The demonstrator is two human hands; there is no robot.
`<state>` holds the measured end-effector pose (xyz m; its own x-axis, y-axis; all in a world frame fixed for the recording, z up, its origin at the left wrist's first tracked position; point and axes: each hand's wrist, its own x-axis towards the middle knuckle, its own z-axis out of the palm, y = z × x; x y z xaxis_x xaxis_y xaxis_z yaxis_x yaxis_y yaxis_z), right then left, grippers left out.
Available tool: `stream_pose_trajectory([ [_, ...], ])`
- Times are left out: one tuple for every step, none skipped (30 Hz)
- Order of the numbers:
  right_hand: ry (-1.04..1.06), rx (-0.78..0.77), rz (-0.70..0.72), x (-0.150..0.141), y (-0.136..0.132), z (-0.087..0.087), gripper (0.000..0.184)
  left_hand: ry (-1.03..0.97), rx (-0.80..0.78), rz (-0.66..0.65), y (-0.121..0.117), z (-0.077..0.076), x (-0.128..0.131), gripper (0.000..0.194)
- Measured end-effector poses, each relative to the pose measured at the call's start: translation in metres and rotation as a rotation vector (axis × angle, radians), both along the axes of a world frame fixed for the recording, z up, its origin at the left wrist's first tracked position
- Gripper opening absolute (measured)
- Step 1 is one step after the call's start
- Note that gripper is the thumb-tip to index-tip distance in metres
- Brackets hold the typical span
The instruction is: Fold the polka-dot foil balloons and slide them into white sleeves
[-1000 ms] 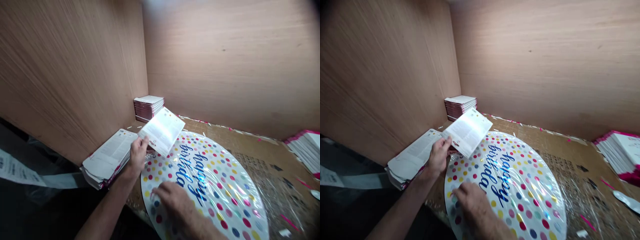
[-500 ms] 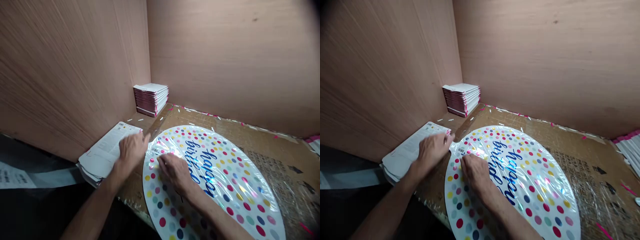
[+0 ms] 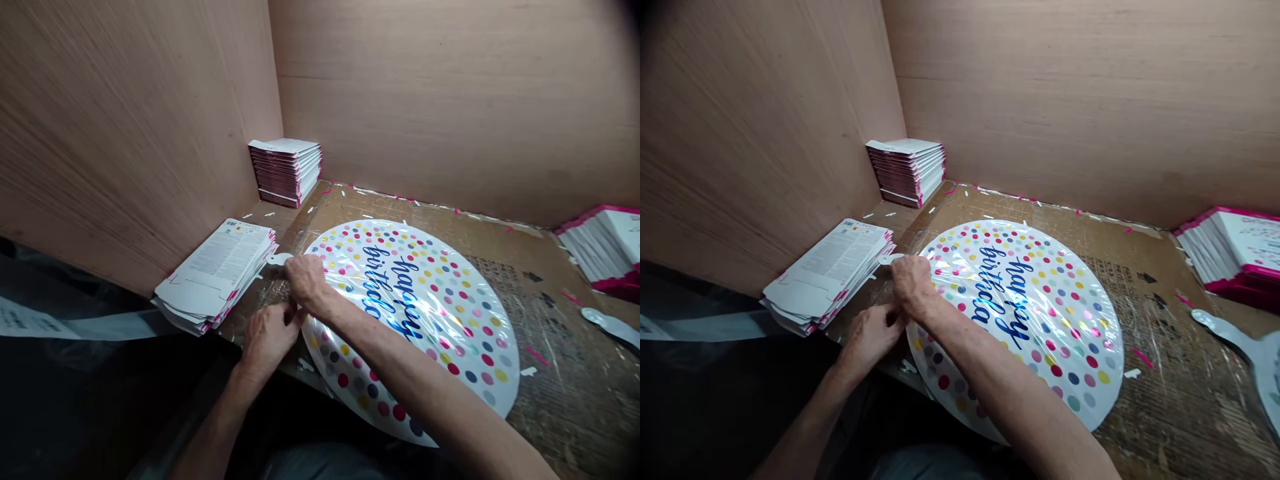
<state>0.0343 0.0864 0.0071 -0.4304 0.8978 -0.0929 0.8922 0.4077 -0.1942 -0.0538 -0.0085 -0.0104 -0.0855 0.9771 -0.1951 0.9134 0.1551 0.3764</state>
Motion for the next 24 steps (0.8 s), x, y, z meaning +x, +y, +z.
stream_pose_trajectory([
  [0.013, 0.021, -0.047, 0.011, 0.001, -0.002, 0.021, -0.049, 0.061, 0.014, 0.005, 0.003, -0.004, 0.033],
  [0.063, 0.021, -0.106, 0.021, 0.002, -0.004, 0.022, -0.096, 0.139, 0.03, 0.012, 0.006, -0.007, 0.034],
  [0.147, -0.004, -0.163, 0.03, 0.002, -0.007, 0.023, -0.134, 0.22, 0.041, 0.019, 0.01, -0.009, 0.034],
  [0.253, -0.051, -0.202, 0.038, 0.003, -0.01, 0.024, -0.156, 0.28, 0.028, 0.028, 0.013, -0.009, 0.033],
  [0.367, -0.112, -0.228, 0.044, 0.004, -0.014, 0.024, -0.156, 0.302, -0.007, 0.037, 0.015, -0.006, 0.033],
  [0.474, -0.178, -0.245, 0.049, 0.004, -0.017, 0.024, -0.131, 0.286, -0.053, 0.046, 0.017, -0.003, 0.033],
  [0.562, -0.236, -0.254, 0.052, 0.004, -0.02, 0.025, -0.084, 0.247, -0.095, 0.054, 0.018, 0.002, 0.033],
  [0.617, -0.273, -0.259, 0.054, 0.004, -0.023, 0.025, -0.023, 0.205, -0.121, 0.06, 0.017, 0.006, 0.033],
  [0.638, -0.287, -0.263, 0.056, 0.004, -0.026, 0.026, 0.043, 0.171, -0.13, 0.065, 0.016, 0.011, 0.034],
  [0.669, -0.3, -0.275, 0.057, 0.003, -0.028, 0.025, 0.105, 0.147, -0.125, 0.067, 0.014, 0.014, 0.035],
  [0.701, -0.31, -0.291, 0.057, 0.002, -0.03, 0.024, 0.156, 0.131, -0.115, 0.068, 0.012, 0.016, 0.035],
  [0.73, -0.315, -0.31, 0.058, 0.001, -0.032, 0.023, 0.185, 0.122, -0.102, 0.069, 0.009, 0.017, 0.035],
  [0.755, -0.316, -0.329, 0.059, 0.0, -0.034, 0.023, 0.172, 0.12, -0.08, 0.068, 0.005, 0.016, 0.033],
  [0.775, -0.312, -0.346, 0.06, -0.001, -0.035, 0.022, 0.12, 0.124, -0.053, 0.068, 0.002, 0.014, 0.03],
  [0.797, -0.311, -0.358, 0.06, -0.002, -0.036, 0.023, 0.043, 0.131, -0.024, 0.069, -0.001, 0.012, 0.028],
  [0.819, -0.315, -0.359, 0.06, -0.003, -0.036, 0.023, -0.046, 0.136, 0.006, 0.07, -0.004, 0.009, 0.026],
  [0.841, -0.326, -0.352, 0.06, -0.004, -0.036, 0.023, -0.131, 0.137, 0.035, 0.073, -0.008, 0.007, 0.026],
  [0.861, -0.341, -0.338, 0.06, -0.004, -0.035, 0.022, -0.199, 0.131, 0.058, 0.076, -0.011, 0.006, 0.027],
  [0.879, -0.359, -0.319, 0.059, -0.003, -0.035, 0.021, -0.245, 0.123, 0.076, 0.079, -0.014, 0.005, 0.029],
  [0.892, -0.379, -0.299, 0.059, -0.003, -0.034, 0.019, -0.275, 0.116, 0.094, 0.083, -0.018, 0.006, 0.031],
  [0.902, -0.394, -0.284, 0.057, -0.003, -0.034, 0.018, -0.307, 0.115, 0.119, 0.086, -0.021, 0.007, 0.03],
  [0.907, -0.404, -0.278, 0.056, -0.002, -0.034, 0.017, -0.333, 0.121, 0.147, 0.089, -0.025, 0.008, 0.028],
  [0.917, -0.413, -0.278, 0.055, -0.002, -0.034, 0.017, -0.351, 0.13, 0.176, 0.091, -0.028, 0.01, 0.026],
  [0.93, -0.419, -0.282, 0.054, -0.003, -0.034, 0.017, -0.362, 0.141, 0.204, 0.092, -0.03, 0.012, 0.023],
])
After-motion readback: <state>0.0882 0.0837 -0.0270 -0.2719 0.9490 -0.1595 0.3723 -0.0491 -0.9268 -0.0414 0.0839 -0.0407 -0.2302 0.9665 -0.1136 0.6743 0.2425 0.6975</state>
